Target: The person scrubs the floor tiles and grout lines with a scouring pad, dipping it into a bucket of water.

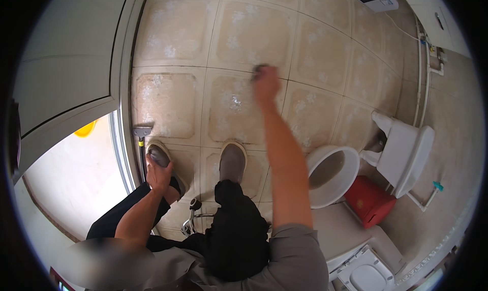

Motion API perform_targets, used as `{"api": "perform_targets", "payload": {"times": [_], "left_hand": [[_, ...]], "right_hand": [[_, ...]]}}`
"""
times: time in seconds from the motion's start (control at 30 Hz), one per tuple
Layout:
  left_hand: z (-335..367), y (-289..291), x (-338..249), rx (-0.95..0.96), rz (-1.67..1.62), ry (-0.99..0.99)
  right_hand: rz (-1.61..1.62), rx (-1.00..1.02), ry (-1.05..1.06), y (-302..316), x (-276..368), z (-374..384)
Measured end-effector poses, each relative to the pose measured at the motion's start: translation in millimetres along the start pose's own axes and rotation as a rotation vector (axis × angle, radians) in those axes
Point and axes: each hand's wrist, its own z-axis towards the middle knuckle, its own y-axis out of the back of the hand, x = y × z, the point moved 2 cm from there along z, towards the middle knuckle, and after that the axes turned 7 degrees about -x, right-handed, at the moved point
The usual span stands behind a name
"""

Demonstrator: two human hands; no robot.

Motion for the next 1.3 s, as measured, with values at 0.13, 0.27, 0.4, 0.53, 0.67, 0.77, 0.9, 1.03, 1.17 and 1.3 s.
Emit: {"api": "perform_targets", "payload": {"times": [0.13, 0.27, 0.4, 0.53, 0.67, 0.77, 0.9, 1.03, 1.17, 1.3], "left_hand": [[2, 2, -19, 0.124, 0.081, -0.023], [12, 6, -14, 0.162, 0.069, -0.064], [8, -9, -1, 0.063, 0.023, -0.114], [6, -10, -8, 0.016, -0.049, -0.140], [4, -14, -8, 0.034, -0.061, -0.125], [0, 9, -20, 0.030, -0.098, -0.113], [7, 16, -9, 0.068, 0.002, -0.119], [12, 6, -24, 0.071, 0.021, -0.152], [10, 9, -7, 0.102, 0.058, -0.101], [12, 7, -21, 0.133, 0.079, -0.102]], "right_hand": [[0.007, 0.139, 0.224, -27, 63, -23], [-0.068, 0.025, 0.221, 18, -4, 12], [-0.340, -0.027, -0.065, 86, -82, 47], [-0.114, -0.082, -0.119, 43, -54, 43], [-0.066, 0.113, 0.238, -37, 66, -3], [-0.115, 0.244, 0.370, -37, 77, -5], [-0.111, 0.083, 0.160, 36, -28, 12], [-0.318, 0.003, -0.151, 96, -95, 15], [-0.222, 0.119, 0.029, 55, -42, -49], [-0.241, 0.091, 0.086, 81, -80, 4]]}}
